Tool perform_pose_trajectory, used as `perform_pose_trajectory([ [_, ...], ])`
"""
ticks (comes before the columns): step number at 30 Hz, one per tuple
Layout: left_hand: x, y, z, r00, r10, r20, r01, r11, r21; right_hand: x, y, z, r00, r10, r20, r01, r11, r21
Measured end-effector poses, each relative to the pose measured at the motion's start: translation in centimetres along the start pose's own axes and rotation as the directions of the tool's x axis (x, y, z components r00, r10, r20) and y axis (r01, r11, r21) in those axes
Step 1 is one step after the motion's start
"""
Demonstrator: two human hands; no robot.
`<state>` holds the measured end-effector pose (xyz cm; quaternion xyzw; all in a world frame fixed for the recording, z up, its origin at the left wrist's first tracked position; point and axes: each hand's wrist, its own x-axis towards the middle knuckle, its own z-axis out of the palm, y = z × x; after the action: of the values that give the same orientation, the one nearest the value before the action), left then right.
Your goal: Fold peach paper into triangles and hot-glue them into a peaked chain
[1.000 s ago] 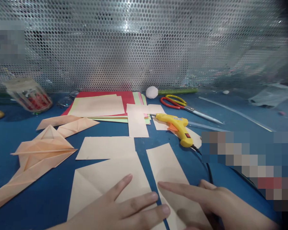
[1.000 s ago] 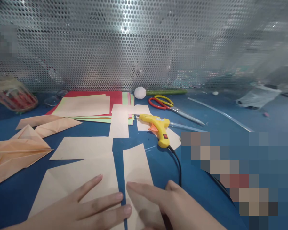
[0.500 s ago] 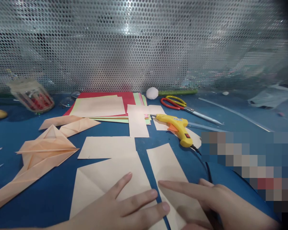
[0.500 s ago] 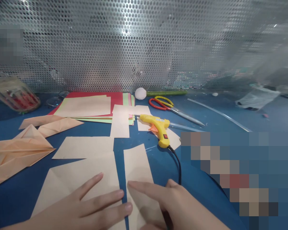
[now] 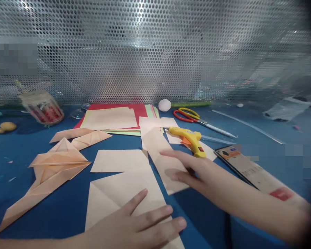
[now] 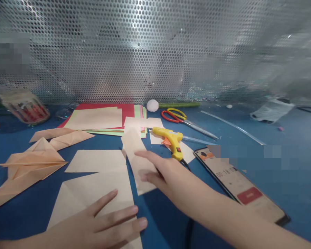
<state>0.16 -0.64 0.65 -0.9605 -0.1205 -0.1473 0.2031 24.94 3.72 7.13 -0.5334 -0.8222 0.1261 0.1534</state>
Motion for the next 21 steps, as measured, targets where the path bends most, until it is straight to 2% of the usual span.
perform_pose_trajectory([
  [1,0.1,-0.2,-0.4,0.999,0.024,0.043,-0.024,1.0,0.008,0.9,-0.2,-0.1,0.999,0.002,0.04,-0.002,1.0,-0.023],
  [3,0.1,-0.1,-0.7,0.999,-0.003,0.041,0.003,1.0,-0.018,2.3,-0.4,-0.2,0.999,0.034,0.037,-0.031,0.996,-0.078],
  [4,0.1,0.1,-0.6,0.997,-0.07,0.034,0.072,0.997,-0.04,2.8,-0.3,-0.2,0.998,0.061,0.005,-0.06,0.991,-0.116],
  [6,-0.2,0.6,0.1,0.966,-0.256,-0.025,0.254,0.965,-0.059,3.2,0.4,-0.3,0.989,0.125,-0.08,-0.14,0.966,-0.215],
  [7,-0.3,0.8,0.5,0.954,-0.298,0.013,0.298,0.953,-0.05,3.2,1.1,-0.3,0.979,0.16,-0.125,-0.188,0.945,-0.267],
  [9,-0.4,0.8,1.0,0.952,-0.286,0.107,0.291,0.956,-0.039,2.9,2.7,-0.2,0.955,0.239,-0.177,-0.288,0.892,-0.348],
  [11,-0.4,0.6,0.9,0.96,-0.241,0.145,0.248,0.968,-0.029,2.5,4.5,0.0,0.945,0.279,-0.169,-0.324,0.869,-0.374],
  [14,-0.3,0.2,0.1,0.977,-0.183,0.111,0.184,0.983,0.004,2.4,6.0,-0.1,0.946,0.296,-0.13,-0.324,0.876,-0.357],
  [17,-0.4,0.6,-0.4,0.991,-0.127,0.041,0.124,0.99,0.071,3.0,5.9,-1.0,0.941,0.306,-0.146,-0.339,0.871,-0.355],
  [21,-0.5,1.7,-0.2,0.998,-0.044,-0.055,0.055,0.976,0.212,4.2,5.2,-2.3,0.893,0.39,-0.226,-0.448,0.823,-0.349],
])
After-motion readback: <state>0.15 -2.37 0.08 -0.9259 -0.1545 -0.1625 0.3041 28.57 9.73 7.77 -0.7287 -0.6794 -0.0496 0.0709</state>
